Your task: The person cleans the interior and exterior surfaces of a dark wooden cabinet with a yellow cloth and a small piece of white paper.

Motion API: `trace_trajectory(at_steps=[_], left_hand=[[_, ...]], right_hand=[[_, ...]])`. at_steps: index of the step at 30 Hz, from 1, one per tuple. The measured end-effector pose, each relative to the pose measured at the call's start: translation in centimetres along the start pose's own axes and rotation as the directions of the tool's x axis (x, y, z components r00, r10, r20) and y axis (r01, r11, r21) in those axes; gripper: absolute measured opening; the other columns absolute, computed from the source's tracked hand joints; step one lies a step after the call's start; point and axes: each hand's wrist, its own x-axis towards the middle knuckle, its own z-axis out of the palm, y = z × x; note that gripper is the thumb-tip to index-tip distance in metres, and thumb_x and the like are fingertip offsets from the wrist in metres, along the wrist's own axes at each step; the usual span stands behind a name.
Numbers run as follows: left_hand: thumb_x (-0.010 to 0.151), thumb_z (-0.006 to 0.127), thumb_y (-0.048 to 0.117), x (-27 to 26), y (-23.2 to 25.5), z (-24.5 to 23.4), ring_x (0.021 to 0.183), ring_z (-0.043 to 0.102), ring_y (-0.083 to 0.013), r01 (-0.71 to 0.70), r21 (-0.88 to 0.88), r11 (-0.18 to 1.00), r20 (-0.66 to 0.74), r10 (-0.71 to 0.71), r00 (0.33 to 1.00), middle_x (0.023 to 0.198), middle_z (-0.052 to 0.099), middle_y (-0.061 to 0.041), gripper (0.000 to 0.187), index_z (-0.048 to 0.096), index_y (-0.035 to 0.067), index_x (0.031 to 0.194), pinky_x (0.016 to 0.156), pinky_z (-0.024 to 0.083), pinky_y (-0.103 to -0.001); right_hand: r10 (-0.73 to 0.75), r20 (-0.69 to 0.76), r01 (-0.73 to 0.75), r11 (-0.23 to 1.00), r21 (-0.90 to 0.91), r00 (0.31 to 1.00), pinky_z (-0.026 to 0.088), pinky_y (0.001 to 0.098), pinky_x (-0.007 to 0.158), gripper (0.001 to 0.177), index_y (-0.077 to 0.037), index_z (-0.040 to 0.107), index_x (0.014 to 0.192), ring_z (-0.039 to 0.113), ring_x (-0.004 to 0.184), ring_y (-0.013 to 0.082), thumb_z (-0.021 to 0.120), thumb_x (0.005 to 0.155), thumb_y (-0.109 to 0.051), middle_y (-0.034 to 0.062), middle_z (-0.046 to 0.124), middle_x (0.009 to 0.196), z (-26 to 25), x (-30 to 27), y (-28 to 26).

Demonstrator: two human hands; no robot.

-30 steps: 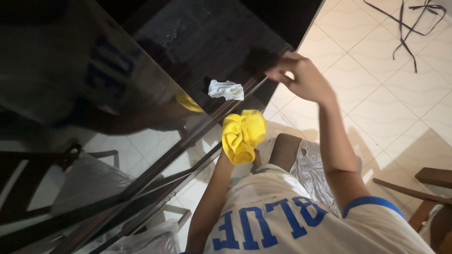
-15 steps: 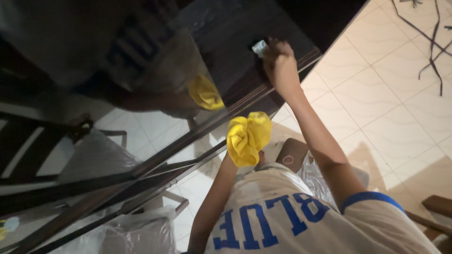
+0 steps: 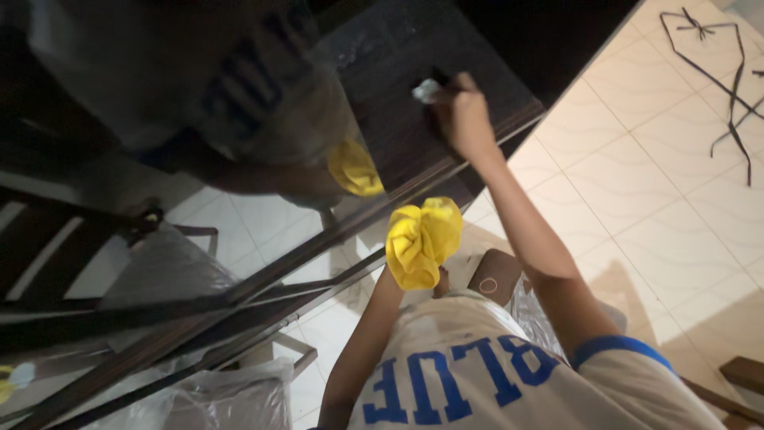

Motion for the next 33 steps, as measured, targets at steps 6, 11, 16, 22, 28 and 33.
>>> trace_trajectory(at_steps=[6,11,16,22,28,33], left_hand=[[0.099,0.054,0.019,0.2,0.2,0.2,0.1,0.067,-0.0193,-0.02,0.0,1.0,-0.003,0.02,1.0,0.115,0.068,-0.008,0.037,0.059,0.002,0.131,0.086,0.055,-0.033],[0.099,0.053,0.019,0.4,-0.6,-0.1,0.1,0.067,-0.0192,-0.039,-0.005,0.999,-0.014,0.039,0.999,0.115,0.068,-0.008,0.037,0.059,0.002,0.131,0.086,0.055,-0.033],[0.098,0.053,0.018,0.8,-1.4,0.8,0.1,0.066,-0.019,-0.065,0.012,0.998,-0.019,0.065,0.998,0.115,0.068,-0.008,0.037,0.059,0.002,0.131,0.086,0.054,-0.033],[0.101,0.053,0.008,-2.1,-0.7,4.8,0.104,0.065,-0.0159,-0.367,0.387,0.846,-0.02,0.406,0.914,0.119,0.068,-0.008,0.038,0.056,-0.001,0.138,0.093,0.052,-0.029],[0.101,0.053,0.004,-2.9,-1.5,5.7,0.105,0.064,-0.0149,-0.404,0.404,0.821,-0.056,0.463,0.885,0.118,0.067,-0.008,0.036,0.057,-0.004,0.135,0.095,0.052,-0.029],[0.102,0.053,0.006,-3.2,-1.7,4.1,0.104,0.063,-0.015,-0.51,0.388,0.768,0.049,0.535,0.843,0.118,0.066,-0.008,0.036,0.057,-0.004,0.136,0.094,0.051,-0.029]], right_hand=[[-0.243,0.433,0.032,0.897,0.44,0.868,0.053,0.0399,0.082,0.022,-0.005,0.078,0.104,0.064,0.094,0.03,0.076,0.082,-0.003,0.0159,0.064,0.102,1.8,-2.4,-5.6],[-0.225,0.115,0.218,0.973,0.072,0.967,0.049,0.0426,0.086,0.024,-0.002,0.079,0.096,0.056,0.097,0.0372,0.073,0.074,0.004,0.022,0.063,0.107,0.0,0.2,-1.3],[-0.373,0.199,0.351,0.926,0.14,0.906,0.049,0.0426,0.092,0.018,0.001,0.073,0.095,0.058,0.101,0.0336,0.073,0.077,0.004,0.0154,0.067,0.109,2.9,0.9,-2.0],[-0.568,0.29,0.522,0.823,0.226,0.77,0.05,0.0412,0.092,0.033,0.006,0.072,0.112,0.058,0.098,0.0334,0.069,0.079,0.006,0.0159,0.065,0.108,1.8,-2.3,-2.1],[-0.385,0.277,0.422,0.903,-0.086,0.881,0.049,0.0433,0.097,0.02,0.003,0.072,0.093,0.059,0.104,0.0375,0.066,0.074,0.004,0.0187,0.065,0.111,1.0,1.1,-0.8],[-0.633,0.379,0.479,0.767,0.426,0.675,0.05,0.043,0.087,0.035,0.01,0.071,0.119,0.058,0.094,0.0348,0.066,0.085,0.001,0.0184,0.064,0.104,-0.4,-4.8,-3.8]])
